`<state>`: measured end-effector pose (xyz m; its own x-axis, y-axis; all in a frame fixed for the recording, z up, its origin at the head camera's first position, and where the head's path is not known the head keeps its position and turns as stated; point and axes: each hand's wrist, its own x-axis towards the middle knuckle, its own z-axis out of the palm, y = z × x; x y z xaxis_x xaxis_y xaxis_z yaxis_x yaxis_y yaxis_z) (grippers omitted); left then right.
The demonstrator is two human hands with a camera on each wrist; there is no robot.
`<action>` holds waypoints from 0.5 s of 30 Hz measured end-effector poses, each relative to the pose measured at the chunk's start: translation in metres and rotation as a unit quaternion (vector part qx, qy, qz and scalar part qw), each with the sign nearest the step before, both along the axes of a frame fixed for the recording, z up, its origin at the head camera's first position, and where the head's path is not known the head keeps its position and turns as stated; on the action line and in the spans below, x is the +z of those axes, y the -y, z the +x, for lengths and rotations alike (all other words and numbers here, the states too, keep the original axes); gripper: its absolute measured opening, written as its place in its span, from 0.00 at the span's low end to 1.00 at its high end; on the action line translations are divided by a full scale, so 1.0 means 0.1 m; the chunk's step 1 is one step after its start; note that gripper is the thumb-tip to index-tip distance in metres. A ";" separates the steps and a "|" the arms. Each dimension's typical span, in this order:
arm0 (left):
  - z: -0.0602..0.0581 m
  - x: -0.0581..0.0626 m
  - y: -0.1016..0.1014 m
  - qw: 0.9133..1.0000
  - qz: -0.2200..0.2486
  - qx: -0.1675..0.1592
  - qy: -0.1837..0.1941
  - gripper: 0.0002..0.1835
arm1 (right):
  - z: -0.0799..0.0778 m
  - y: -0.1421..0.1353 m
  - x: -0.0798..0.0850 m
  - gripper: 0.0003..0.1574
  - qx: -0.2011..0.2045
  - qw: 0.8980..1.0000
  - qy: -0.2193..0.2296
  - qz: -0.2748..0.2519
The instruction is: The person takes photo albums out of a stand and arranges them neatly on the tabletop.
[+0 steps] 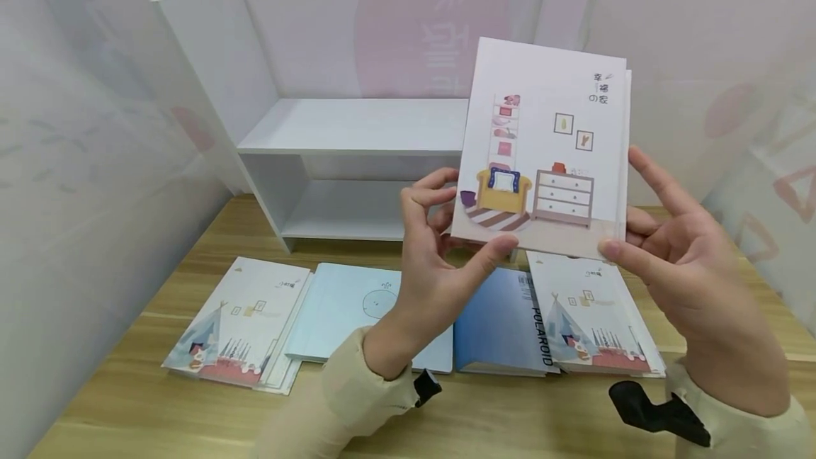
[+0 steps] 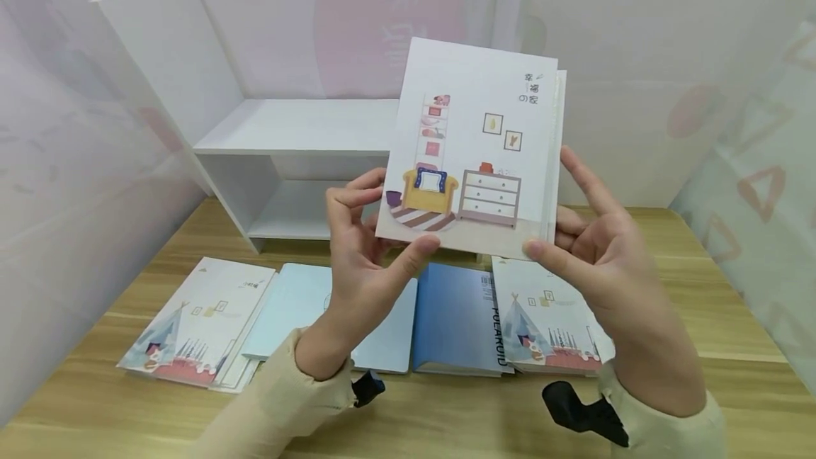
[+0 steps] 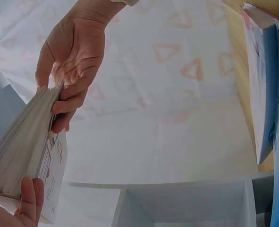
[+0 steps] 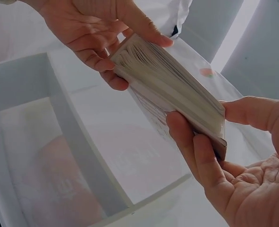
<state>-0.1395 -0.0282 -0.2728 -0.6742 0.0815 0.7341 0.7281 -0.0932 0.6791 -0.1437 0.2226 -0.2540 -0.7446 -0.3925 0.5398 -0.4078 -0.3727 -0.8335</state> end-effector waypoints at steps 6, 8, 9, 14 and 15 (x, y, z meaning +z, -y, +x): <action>-0.03 0.02 -0.09 1.000 0.006 -0.010 -0.004 0.35 | -0.01 -0.08 0.00 0.57 0.007 1.000 -0.013 -0.026; -0.03 0.05 -0.12 1.000 0.003 -0.010 -0.004 0.33 | 0.00 -0.11 0.01 0.56 0.008 0.999 -0.016 -0.037; -0.03 0.06 -0.13 1.000 0.002 -0.011 -0.004 0.32 | 0.00 -0.13 0.01 0.56 0.006 0.999 -0.017 -0.044; -0.03 0.12 -0.22 1.000 0.005 -0.020 -0.003 0.34 | 0.01 -0.21 0.01 0.56 0.000 0.998 -0.014 -0.065; -0.03 0.12 -0.24 1.000 0.007 -0.023 -0.004 0.34 | 0.01 -0.23 0.00 0.56 0.000 0.998 -0.014 -0.067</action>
<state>-0.1424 -0.0044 -0.2608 -0.6643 0.1020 0.7405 0.7280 -0.1362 0.6719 -0.1432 0.2459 -0.2535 -0.7289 -0.3149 0.6078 -0.4305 -0.4795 -0.7647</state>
